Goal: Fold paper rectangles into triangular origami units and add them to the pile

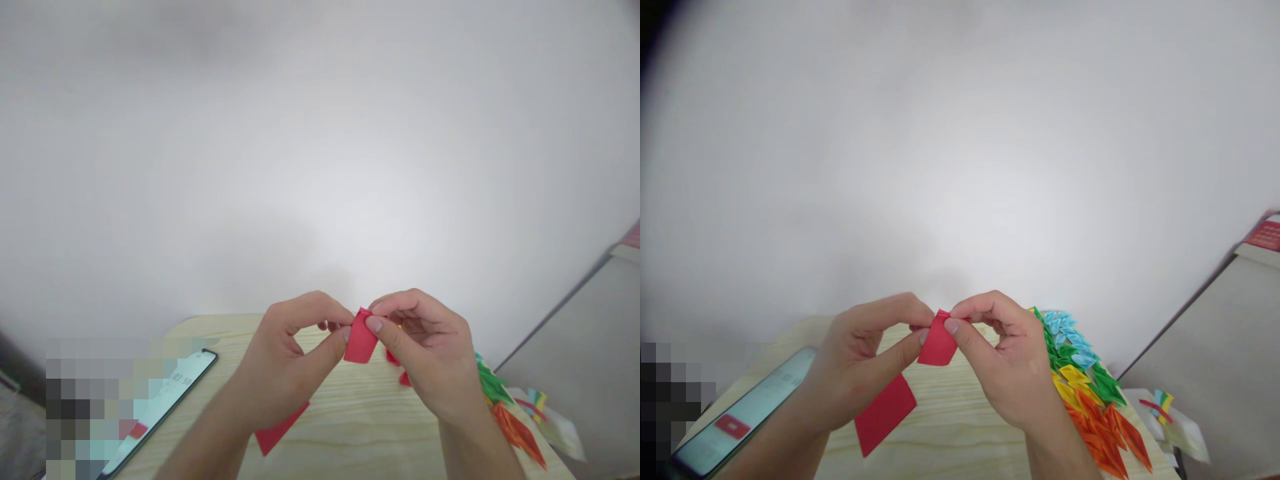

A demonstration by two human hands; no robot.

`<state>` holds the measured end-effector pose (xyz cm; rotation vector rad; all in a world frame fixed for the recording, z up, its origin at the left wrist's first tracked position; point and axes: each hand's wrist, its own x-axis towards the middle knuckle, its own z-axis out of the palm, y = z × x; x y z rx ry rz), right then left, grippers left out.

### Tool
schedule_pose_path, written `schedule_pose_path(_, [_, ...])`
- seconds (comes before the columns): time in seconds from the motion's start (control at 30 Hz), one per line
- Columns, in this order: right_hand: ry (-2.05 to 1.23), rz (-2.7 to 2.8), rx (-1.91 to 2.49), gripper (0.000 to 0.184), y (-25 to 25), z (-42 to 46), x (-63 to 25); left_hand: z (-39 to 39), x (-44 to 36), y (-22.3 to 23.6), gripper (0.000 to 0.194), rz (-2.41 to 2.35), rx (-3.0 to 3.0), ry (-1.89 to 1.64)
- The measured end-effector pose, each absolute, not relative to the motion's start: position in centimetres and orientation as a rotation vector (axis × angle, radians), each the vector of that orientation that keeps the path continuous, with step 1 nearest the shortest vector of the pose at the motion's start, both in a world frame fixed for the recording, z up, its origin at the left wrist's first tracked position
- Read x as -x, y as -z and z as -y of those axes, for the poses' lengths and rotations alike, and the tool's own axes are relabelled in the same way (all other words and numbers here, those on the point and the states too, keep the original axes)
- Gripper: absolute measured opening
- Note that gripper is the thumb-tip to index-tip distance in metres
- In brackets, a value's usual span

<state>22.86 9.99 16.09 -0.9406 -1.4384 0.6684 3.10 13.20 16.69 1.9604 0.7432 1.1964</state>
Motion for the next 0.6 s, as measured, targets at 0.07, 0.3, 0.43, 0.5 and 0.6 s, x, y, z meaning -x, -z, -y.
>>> schedule_pose_path(0.07, [-0.659,1.443,0.937,0.004,-16.06,-9.99,-22.81,-13.22,-3.06,-16.74,0.011,-0.745,-1.962,-1.2])
schedule_pose_path(0.3, [-0.653,1.44,0.91,0.009,-15.96,-9.93,-22.77,-13.34,-2.99,-17.02,0.011,-0.725,-1.998,-1.225])
schedule_pose_path(0.43, [-0.645,1.45,0.918,0.008,-15.91,-9.94,-22.93,-13.29,-3.15,-17.15,0.012,-0.739,-1.987,-1.236])
schedule_pose_path(0.5, [-0.636,1.451,0.919,0.009,-15.86,-9.97,-22.94,-13.3,-3.22,-17.18,0.012,-0.743,-1.984,-1.238])
schedule_pose_path(0.6, [-0.585,1.473,0.926,0.011,-15.77,-9.91,-22.8,-13.32,-3.12,-17.15,0.011,-0.755,-1.994,-1.236])
